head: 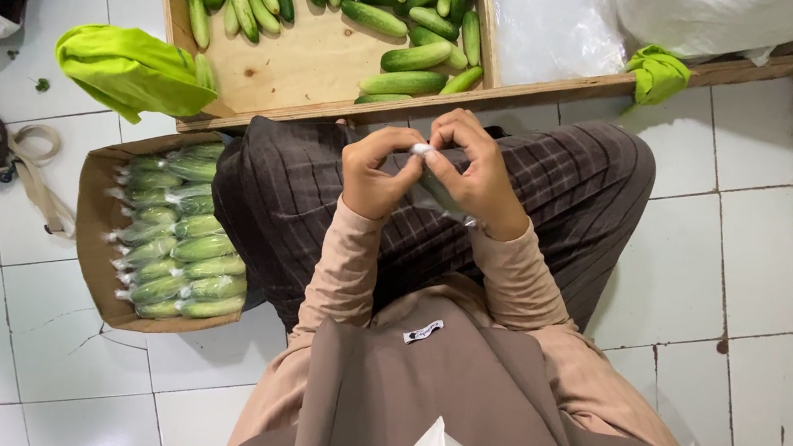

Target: The person wipes cucumbers with a green cloth, places them into plastic bags, and knots the bags closed before placing them into a cardboard box.

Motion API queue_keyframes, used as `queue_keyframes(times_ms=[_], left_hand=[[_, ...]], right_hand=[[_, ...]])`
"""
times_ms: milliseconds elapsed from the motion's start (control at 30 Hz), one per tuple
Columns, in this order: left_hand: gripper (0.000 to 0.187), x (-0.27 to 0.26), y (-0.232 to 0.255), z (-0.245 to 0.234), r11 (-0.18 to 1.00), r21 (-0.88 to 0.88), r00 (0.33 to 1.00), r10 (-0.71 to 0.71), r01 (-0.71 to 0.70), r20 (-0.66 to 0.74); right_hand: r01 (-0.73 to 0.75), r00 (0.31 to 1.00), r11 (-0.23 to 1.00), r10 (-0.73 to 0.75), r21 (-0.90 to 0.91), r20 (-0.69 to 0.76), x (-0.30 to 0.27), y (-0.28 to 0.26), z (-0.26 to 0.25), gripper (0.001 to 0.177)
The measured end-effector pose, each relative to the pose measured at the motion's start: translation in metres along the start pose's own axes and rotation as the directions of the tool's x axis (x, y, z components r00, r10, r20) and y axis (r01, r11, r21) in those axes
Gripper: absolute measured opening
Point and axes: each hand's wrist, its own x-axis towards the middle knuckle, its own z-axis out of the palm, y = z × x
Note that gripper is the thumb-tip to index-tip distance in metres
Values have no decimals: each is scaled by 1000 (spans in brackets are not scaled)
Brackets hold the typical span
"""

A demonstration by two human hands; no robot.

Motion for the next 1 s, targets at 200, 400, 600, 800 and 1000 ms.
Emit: queue_keyframes(times_ms=[200,400,600,800,1000], left_hand=[[18,-8,-17,2,998,24,984,-59,64,-168],[6,-9,-11,0,986,-49,975,-164,159,-150],[17,-23,-28,-1,964,-202,980,-187,172,-61],[10,-30,-28,9,925,-287,968,-244,249,56],[13,-18,-2,21,833,-448,946,-277,324,169]], right_hand=[[53,997,997,-55,-59,-45,1,-9,12,5],[93,991,991,-101,-100,-82,2,-18,15,2],[35,981,977,7,213,-193,-8,-4,19,23],[87,983,992,-71,93,-168,-2,-8,9,12],[110,965,976,-60,186,-255,-3,-10,14,8]])
